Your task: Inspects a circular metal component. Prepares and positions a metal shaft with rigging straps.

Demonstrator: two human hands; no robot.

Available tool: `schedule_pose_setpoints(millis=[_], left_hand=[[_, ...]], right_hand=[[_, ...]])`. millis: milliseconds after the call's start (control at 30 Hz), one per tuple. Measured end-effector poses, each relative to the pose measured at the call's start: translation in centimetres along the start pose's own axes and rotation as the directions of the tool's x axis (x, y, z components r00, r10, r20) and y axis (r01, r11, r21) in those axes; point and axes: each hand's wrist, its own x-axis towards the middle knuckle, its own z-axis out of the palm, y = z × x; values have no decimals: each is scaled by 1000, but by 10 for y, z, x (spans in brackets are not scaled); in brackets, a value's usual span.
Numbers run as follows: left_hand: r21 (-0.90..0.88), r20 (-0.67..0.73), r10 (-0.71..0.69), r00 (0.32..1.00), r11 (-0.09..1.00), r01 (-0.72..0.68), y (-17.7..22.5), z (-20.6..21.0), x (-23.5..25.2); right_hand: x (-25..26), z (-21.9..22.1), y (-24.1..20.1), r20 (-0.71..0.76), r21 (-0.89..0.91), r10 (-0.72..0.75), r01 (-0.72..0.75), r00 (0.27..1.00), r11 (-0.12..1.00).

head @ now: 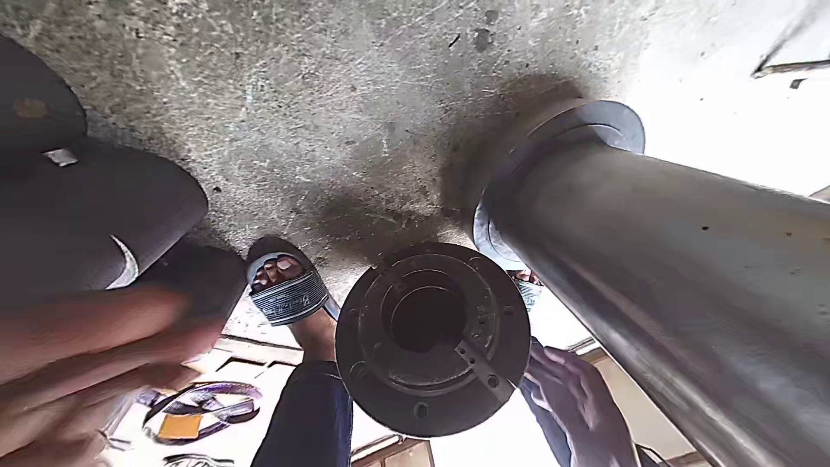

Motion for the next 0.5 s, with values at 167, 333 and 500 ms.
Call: schedule_pose_setpoints(millis=[167, 333, 500], left_hand=[[272, 36, -238, 970, 937, 220, -101, 2, -10], [415, 43, -527, 849, 782, 465, -154, -4, -35], [411, 121, -568, 814, 775, 480, -174, -7, -37]], right_hand=[[48, 55, 12, -108, 401, 141, -86, 984, 912], [50, 66, 7, -168, 453, 115, -27, 979, 891], [50, 68, 1, -183, 430, 129, -38, 975, 902]])
